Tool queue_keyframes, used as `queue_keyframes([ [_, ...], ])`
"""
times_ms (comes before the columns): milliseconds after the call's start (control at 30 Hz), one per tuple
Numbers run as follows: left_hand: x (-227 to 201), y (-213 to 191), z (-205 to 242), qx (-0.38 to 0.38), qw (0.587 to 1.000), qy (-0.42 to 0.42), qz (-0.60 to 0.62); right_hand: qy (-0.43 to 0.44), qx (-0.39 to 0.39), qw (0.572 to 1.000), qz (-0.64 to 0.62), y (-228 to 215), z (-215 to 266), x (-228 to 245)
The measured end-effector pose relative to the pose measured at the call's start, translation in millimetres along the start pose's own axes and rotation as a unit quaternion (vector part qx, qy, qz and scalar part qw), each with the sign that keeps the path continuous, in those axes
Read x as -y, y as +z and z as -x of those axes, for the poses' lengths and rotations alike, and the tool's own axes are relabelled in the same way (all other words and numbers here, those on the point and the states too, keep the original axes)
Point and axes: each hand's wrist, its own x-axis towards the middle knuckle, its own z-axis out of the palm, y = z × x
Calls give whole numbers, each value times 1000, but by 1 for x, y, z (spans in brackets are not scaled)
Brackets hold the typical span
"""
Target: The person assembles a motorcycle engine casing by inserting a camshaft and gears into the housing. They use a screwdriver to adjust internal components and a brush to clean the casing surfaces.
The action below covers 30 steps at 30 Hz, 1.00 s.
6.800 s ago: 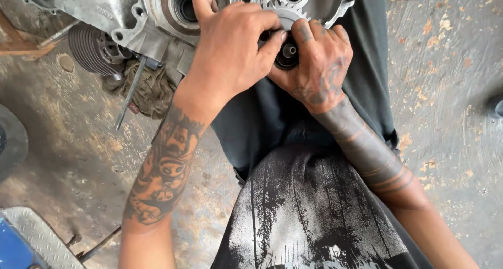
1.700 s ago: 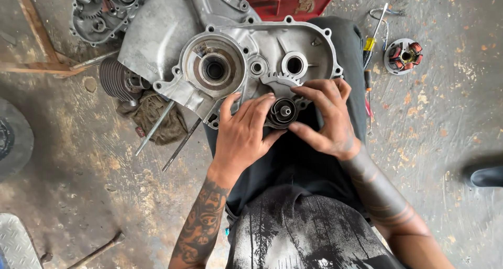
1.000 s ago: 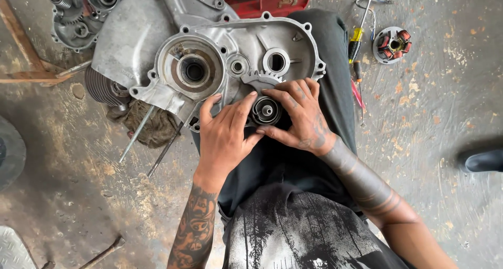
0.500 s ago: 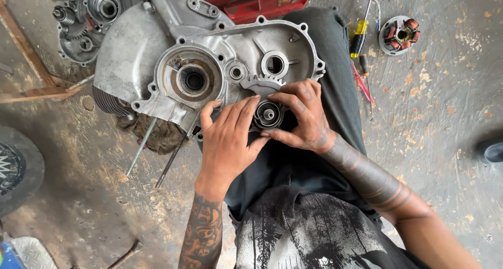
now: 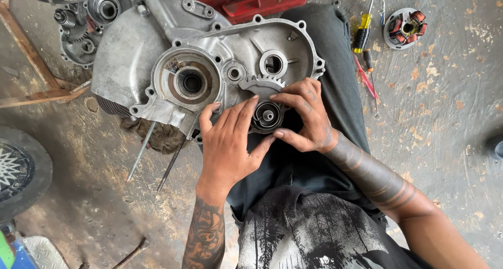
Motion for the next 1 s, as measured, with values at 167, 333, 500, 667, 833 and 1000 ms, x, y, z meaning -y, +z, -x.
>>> queue_keyframes([
  [167, -2, 8, -1, -22, 999, -11, -23, 11, -19, 999, -37, 1, 5, -6],
  [333, -5, 12, -4, -53, 997, -13, -45, 15, -29, 999, -37, 2, 5, -7],
  [500, 2, 23, 2, -79, 995, -12, -57, 15, -26, 999, -32, 2, 5, -8],
  [667, 3, 25, 2, -100, 993, -2, -61, 14, -25, 999, -31, 3, 4, -10],
  [833, 2, 25, 3, -103, 993, 5, -59, 18, -22, 999, -21, 3, 3, -7],
  [1000, -3, 16, 0, -78, 996, -5, -48, 23, -11, 999, -21, 3, 0, -6],
])
